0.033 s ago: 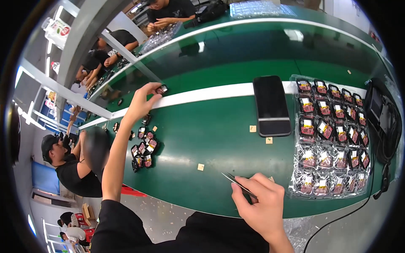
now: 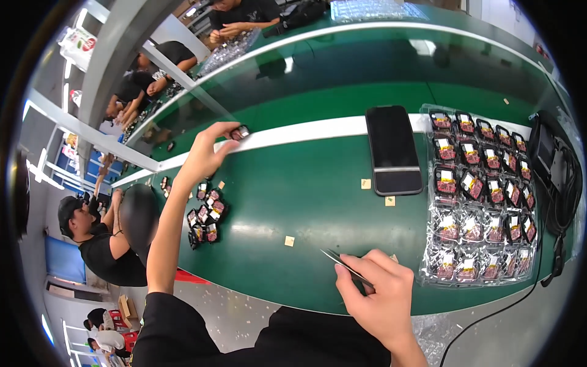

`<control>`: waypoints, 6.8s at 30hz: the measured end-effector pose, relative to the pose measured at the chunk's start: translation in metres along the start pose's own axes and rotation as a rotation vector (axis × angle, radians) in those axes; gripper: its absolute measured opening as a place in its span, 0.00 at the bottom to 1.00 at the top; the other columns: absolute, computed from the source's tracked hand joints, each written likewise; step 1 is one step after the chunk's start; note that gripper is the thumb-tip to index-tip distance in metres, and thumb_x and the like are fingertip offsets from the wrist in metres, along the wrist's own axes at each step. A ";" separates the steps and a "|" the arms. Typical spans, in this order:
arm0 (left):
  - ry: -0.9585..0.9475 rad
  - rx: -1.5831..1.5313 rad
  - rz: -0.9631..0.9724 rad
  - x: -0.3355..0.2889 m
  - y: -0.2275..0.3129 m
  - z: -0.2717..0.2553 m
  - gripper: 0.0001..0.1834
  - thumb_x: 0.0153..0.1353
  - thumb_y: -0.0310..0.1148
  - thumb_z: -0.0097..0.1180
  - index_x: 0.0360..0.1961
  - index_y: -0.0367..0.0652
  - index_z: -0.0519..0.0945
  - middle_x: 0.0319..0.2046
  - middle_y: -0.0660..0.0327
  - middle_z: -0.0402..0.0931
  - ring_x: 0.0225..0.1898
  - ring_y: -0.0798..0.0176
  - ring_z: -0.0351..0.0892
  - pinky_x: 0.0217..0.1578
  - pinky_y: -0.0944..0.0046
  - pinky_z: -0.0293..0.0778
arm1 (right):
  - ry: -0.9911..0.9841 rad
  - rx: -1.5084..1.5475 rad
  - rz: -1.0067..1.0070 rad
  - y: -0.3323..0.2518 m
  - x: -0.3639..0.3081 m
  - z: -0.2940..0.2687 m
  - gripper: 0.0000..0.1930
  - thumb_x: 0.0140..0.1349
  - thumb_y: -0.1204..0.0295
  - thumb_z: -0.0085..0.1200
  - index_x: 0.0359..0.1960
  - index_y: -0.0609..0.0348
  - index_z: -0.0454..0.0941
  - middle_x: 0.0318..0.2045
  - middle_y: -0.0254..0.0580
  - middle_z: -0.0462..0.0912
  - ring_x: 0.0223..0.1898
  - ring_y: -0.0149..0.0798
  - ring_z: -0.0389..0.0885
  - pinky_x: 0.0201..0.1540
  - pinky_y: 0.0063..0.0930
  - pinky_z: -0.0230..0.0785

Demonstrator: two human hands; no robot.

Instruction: Use tweezers to carefully align and install small internal components inside a smartwatch housing.

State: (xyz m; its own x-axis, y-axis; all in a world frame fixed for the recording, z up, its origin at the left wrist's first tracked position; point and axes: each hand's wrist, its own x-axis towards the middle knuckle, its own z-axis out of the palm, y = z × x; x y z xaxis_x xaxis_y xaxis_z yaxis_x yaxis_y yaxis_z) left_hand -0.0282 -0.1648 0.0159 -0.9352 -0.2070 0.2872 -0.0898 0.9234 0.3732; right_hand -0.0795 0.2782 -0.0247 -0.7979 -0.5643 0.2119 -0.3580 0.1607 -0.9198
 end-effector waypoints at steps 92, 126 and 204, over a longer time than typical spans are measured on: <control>-0.467 -0.372 0.450 -0.054 0.140 0.061 0.33 0.51 0.57 0.80 0.46 0.38 0.92 0.36 0.59 0.90 0.36 0.59 0.85 0.40 0.60 0.65 | -0.105 -0.112 -0.132 -0.001 0.012 0.007 0.13 0.55 0.88 0.71 0.42 0.65 0.95 0.26 0.34 0.82 0.20 0.22 0.72 0.21 0.20 0.55; -0.397 -0.380 0.750 0.093 0.292 0.096 0.29 0.56 0.38 0.81 0.58 0.39 0.88 0.46 0.57 0.82 0.42 0.58 0.80 0.42 0.58 0.76 | -0.236 0.120 -0.210 0.017 -0.002 -0.012 0.06 0.62 0.72 0.64 0.33 0.61 0.89 0.29 0.41 0.83 0.30 0.52 0.86 0.38 0.45 0.79; -0.396 -0.382 0.320 -0.068 0.155 0.063 0.33 0.51 0.46 0.82 0.56 0.40 0.91 0.40 0.60 0.86 0.40 0.56 0.81 0.48 0.57 0.66 | -0.049 -0.020 -0.103 0.000 0.013 0.002 0.10 0.53 0.86 0.71 0.38 0.66 0.92 0.22 0.33 0.80 0.14 0.22 0.65 0.18 0.22 0.52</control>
State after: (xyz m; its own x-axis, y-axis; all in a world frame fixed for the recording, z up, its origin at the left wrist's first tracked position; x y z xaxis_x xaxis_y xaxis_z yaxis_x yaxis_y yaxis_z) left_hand -0.0005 0.0123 -0.0015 -0.9578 0.2630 0.1157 0.2751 0.7239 0.6327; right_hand -0.0887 0.2694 -0.0226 -0.7321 -0.6172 0.2882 -0.4470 0.1160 -0.8870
